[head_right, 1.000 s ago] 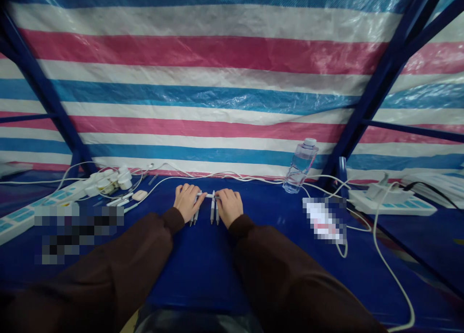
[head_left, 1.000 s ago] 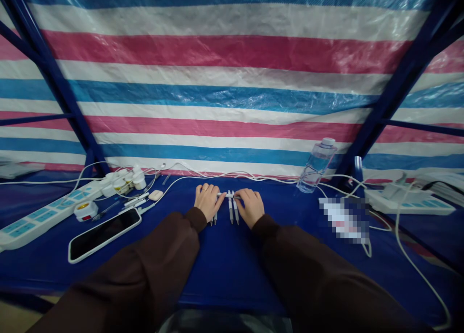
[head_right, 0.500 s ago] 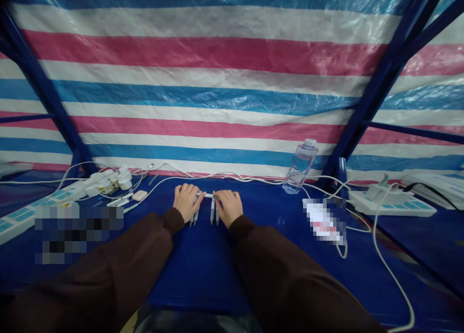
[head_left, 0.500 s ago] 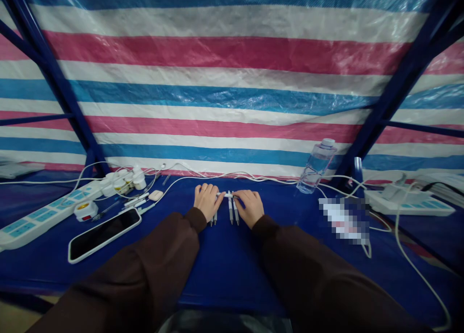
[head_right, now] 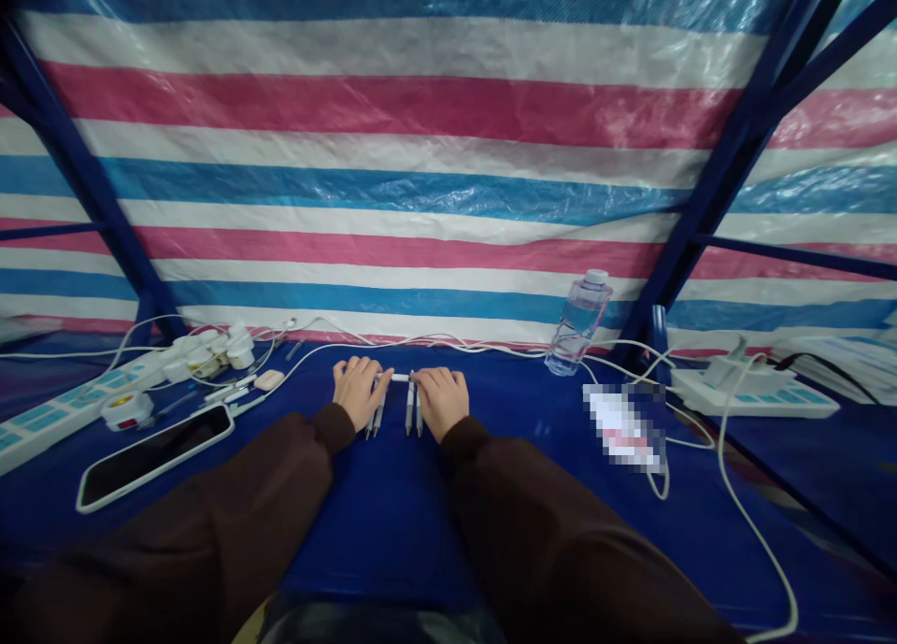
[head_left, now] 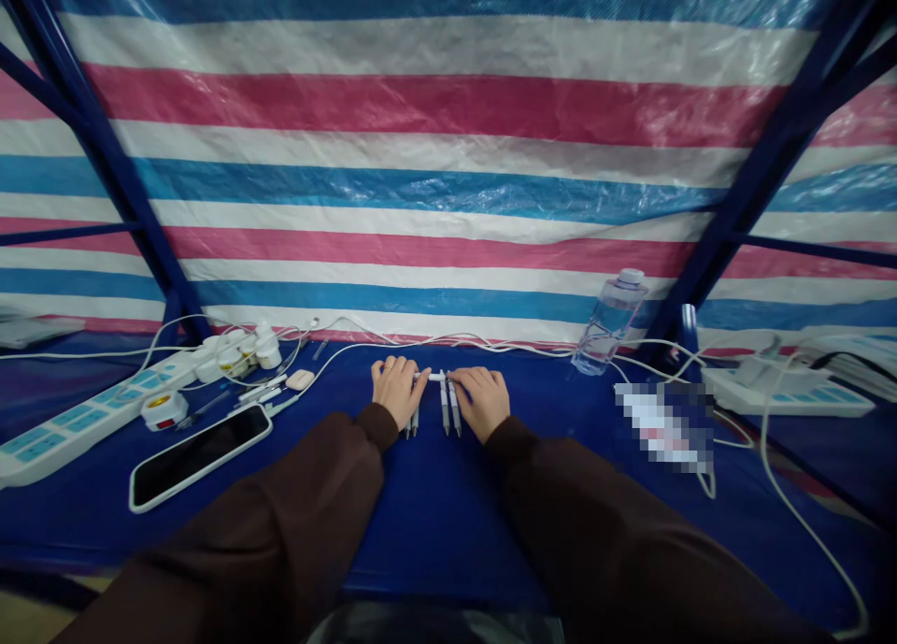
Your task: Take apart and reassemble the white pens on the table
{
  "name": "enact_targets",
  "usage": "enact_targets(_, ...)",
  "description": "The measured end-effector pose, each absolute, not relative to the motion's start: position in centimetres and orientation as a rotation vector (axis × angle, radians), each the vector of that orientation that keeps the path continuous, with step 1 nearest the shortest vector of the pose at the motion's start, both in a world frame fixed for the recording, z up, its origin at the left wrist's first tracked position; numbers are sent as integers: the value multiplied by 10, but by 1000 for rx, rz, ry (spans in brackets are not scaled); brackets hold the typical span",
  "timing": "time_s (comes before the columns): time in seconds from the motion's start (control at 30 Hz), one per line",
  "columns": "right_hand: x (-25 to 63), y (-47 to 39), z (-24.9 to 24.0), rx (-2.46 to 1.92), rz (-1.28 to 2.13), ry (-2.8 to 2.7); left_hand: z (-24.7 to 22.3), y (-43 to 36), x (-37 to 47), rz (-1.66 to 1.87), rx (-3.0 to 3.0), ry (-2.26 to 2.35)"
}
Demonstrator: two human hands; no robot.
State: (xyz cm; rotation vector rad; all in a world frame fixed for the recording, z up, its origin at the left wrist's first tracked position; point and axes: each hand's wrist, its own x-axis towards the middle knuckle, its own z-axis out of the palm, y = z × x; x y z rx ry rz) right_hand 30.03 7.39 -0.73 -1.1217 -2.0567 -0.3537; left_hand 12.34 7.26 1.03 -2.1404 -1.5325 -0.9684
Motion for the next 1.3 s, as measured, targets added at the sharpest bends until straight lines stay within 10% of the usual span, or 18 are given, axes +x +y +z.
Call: enact_targets(1.3, 297, 74, -8, -1027, -290, -2151, 0, 82, 122, -992, -2170, -1711)
